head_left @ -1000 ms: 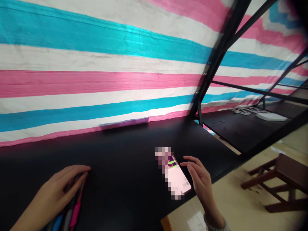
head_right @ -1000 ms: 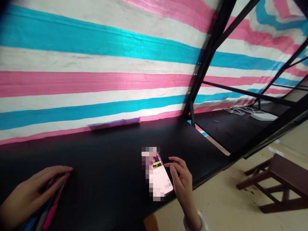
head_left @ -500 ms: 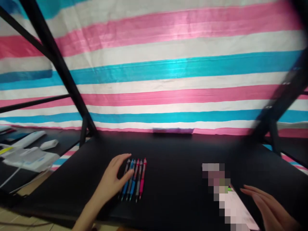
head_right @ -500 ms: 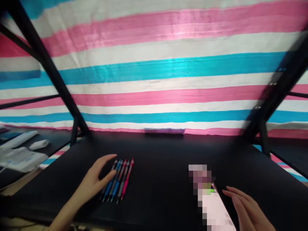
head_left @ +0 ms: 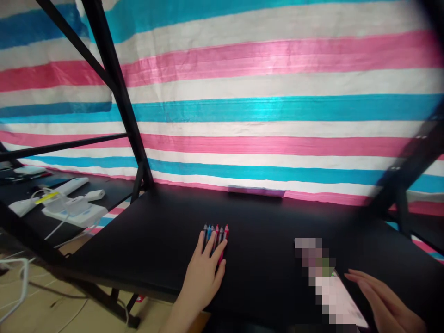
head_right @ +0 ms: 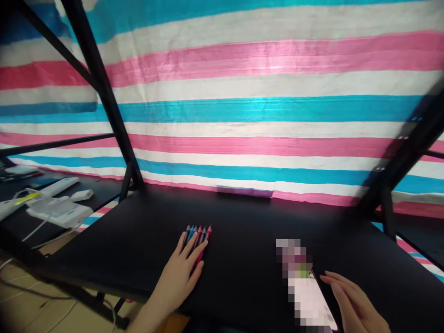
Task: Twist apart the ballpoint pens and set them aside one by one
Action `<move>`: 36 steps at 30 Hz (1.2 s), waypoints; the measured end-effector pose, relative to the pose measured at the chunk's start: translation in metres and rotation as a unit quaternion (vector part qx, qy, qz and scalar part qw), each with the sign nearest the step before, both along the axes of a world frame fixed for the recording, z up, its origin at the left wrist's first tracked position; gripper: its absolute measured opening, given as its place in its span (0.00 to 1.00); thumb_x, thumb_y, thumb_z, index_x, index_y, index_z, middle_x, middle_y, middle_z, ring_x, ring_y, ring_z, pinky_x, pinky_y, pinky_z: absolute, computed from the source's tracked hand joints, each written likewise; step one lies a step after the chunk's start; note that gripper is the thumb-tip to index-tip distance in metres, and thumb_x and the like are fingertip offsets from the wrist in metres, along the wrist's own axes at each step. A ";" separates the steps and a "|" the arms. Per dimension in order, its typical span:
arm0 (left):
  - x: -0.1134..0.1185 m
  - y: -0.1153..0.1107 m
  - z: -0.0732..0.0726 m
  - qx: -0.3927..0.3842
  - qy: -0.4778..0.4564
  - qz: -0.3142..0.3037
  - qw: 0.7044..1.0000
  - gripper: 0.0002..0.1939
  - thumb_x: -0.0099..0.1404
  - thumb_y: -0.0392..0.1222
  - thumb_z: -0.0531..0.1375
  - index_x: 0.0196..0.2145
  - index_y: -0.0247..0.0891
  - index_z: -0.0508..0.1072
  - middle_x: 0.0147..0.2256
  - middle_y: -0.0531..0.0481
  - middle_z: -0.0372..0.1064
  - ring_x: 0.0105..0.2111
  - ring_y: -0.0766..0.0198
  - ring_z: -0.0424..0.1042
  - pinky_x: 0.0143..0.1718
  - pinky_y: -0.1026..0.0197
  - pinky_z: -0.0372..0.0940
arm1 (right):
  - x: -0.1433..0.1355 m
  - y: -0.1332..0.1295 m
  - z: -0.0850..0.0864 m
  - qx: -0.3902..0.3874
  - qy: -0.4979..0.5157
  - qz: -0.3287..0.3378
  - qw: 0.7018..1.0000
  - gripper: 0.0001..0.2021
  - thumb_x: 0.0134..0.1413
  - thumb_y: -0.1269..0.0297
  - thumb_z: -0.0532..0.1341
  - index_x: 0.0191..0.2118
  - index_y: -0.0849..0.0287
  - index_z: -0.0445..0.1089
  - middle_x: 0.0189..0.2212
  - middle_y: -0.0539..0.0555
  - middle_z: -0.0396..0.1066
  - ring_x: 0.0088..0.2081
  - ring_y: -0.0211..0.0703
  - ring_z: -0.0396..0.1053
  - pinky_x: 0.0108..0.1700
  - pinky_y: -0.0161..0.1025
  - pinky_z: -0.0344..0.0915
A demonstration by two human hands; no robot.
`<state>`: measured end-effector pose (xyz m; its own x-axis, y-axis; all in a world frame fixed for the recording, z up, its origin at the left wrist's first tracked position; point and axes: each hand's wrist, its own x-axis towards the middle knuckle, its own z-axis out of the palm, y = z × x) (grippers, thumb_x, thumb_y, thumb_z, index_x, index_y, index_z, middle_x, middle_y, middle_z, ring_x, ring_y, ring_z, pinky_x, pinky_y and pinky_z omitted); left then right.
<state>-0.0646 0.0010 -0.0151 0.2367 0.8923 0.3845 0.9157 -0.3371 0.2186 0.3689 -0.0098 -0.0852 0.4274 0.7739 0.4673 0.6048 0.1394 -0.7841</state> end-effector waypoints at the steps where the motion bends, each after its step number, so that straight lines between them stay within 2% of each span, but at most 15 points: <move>1: 0.007 -0.001 0.000 -0.001 -0.002 0.001 1.000 0.26 0.69 0.36 0.53 0.63 0.46 0.66 0.67 0.44 0.58 0.68 0.36 0.46 0.59 0.35 0.62 | -0.004 -0.002 0.006 -0.027 0.023 0.009 0.999 0.18 0.54 0.49 0.60 0.38 0.56 0.79 0.47 0.58 0.78 0.51 0.64 0.73 0.57 0.54 0.64; 5: 0.046 -0.007 -0.002 -0.008 -0.023 -0.018 1.000 0.28 0.67 0.34 0.54 0.64 0.46 0.65 0.67 0.44 0.56 0.68 0.35 0.46 0.59 0.35 0.62 | -0.016 -0.006 0.026 -0.066 0.073 0.004 0.995 0.18 0.51 0.49 0.61 0.35 0.57 0.80 0.46 0.59 0.77 0.53 0.65 0.71 0.58 0.54 0.62; 9: 0.084 -0.014 -0.005 -0.022 -0.058 -0.036 0.997 0.28 0.66 0.35 0.55 0.63 0.44 0.66 0.67 0.42 0.57 0.68 0.33 0.46 0.58 0.34 0.62 | -0.018 -0.005 0.031 -0.058 0.075 0.017 0.995 0.18 0.51 0.49 0.61 0.33 0.57 0.80 0.44 0.60 0.78 0.51 0.64 0.71 0.56 0.53 0.63; 13: 0.096 -0.018 0.000 -0.058 -0.117 -0.049 0.990 0.28 0.66 0.40 0.58 0.63 0.44 0.66 0.68 0.40 0.54 0.68 0.31 0.40 0.60 0.28 0.55 | -0.020 -0.004 0.032 -0.045 0.065 0.013 0.997 0.18 0.52 0.49 0.60 0.33 0.58 0.80 0.43 0.60 0.77 0.50 0.63 0.72 0.54 0.52 0.63; 17: 0.075 -0.016 0.010 -0.133 -0.228 -0.096 0.960 0.29 0.69 0.48 0.56 0.66 0.43 0.61 0.71 0.40 0.45 0.70 0.39 0.36 0.64 0.32 0.50 | -0.022 -0.005 0.034 -0.019 0.061 0.019 0.998 0.17 0.53 0.50 0.60 0.33 0.59 0.79 0.43 0.61 0.77 0.50 0.62 0.72 0.55 0.51 0.64; 20: 0.042 -0.011 0.012 -0.149 -0.308 -0.122 0.932 0.27 0.71 0.49 0.54 0.66 0.43 0.60 0.69 0.40 0.50 0.69 0.47 0.46 0.66 0.38 0.48 | -0.028 -0.011 0.041 0.003 0.060 0.019 0.998 0.16 0.55 0.51 0.60 0.35 0.59 0.78 0.42 0.60 0.77 0.49 0.61 0.72 0.55 0.53 0.63; 23: 0.007 -0.006 0.012 -0.126 -0.330 -0.142 0.925 0.24 0.73 0.44 0.52 0.64 0.45 0.62 0.65 0.42 0.60 0.65 0.53 0.58 0.65 0.42 0.53 | -0.047 -0.019 0.057 0.052 0.024 0.025 0.998 0.13 0.57 0.55 0.60 0.37 0.58 0.78 0.42 0.59 0.77 0.48 0.58 0.72 0.54 0.52 0.64; 26: -0.017 0.001 0.017 -0.095 -0.243 -0.189 0.947 0.22 0.71 0.35 0.52 0.61 0.47 0.66 0.62 0.45 0.66 0.65 0.54 0.59 0.64 0.43 0.55 | -0.083 -0.019 0.077 0.122 0.009 0.078 0.989 0.09 0.60 0.60 0.60 0.38 0.56 0.77 0.42 0.58 0.76 0.46 0.54 0.73 0.50 0.48 0.67; 29: -0.024 0.011 0.026 -0.077 -0.126 -0.264 0.953 0.22 0.69 0.29 0.51 0.55 0.47 0.71 0.59 0.47 0.69 0.65 0.54 0.58 0.62 0.45 0.59 | -0.126 -0.005 0.090 0.126 0.010 0.169 0.977 0.08 0.62 0.65 0.59 0.40 0.54 0.77 0.43 0.57 0.76 0.47 0.52 0.73 0.49 0.47 0.68; 33: -0.023 0.027 0.033 -0.047 -0.004 -0.319 0.946 0.20 0.65 0.24 0.53 0.45 0.45 0.75 0.54 0.48 0.73 0.62 0.52 0.61 0.60 0.47 0.62 | -0.173 0.021 0.092 0.119 -0.037 0.211 0.969 0.10 0.63 0.67 0.57 0.40 0.55 0.76 0.42 0.58 0.76 0.46 0.52 0.73 0.49 0.48 0.68; 36: -0.023 0.033 0.035 -0.008 0.032 -0.330 0.944 0.19 0.65 0.23 0.53 0.43 0.44 0.75 0.49 0.48 0.76 0.60 0.53 0.64 0.59 0.48 0.62 | -0.192 0.027 0.086 0.117 -0.046 0.217 0.968 0.10 0.63 0.68 0.56 0.39 0.56 0.76 0.39 0.58 0.75 0.44 0.52 0.73 0.48 0.48 0.68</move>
<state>-0.0881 0.0341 0.0200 0.7647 0.5487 0.3380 0.5198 -0.8352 0.1798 0.1768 0.0173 0.0005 0.0341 0.7394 0.6724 0.5156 0.5633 -0.6456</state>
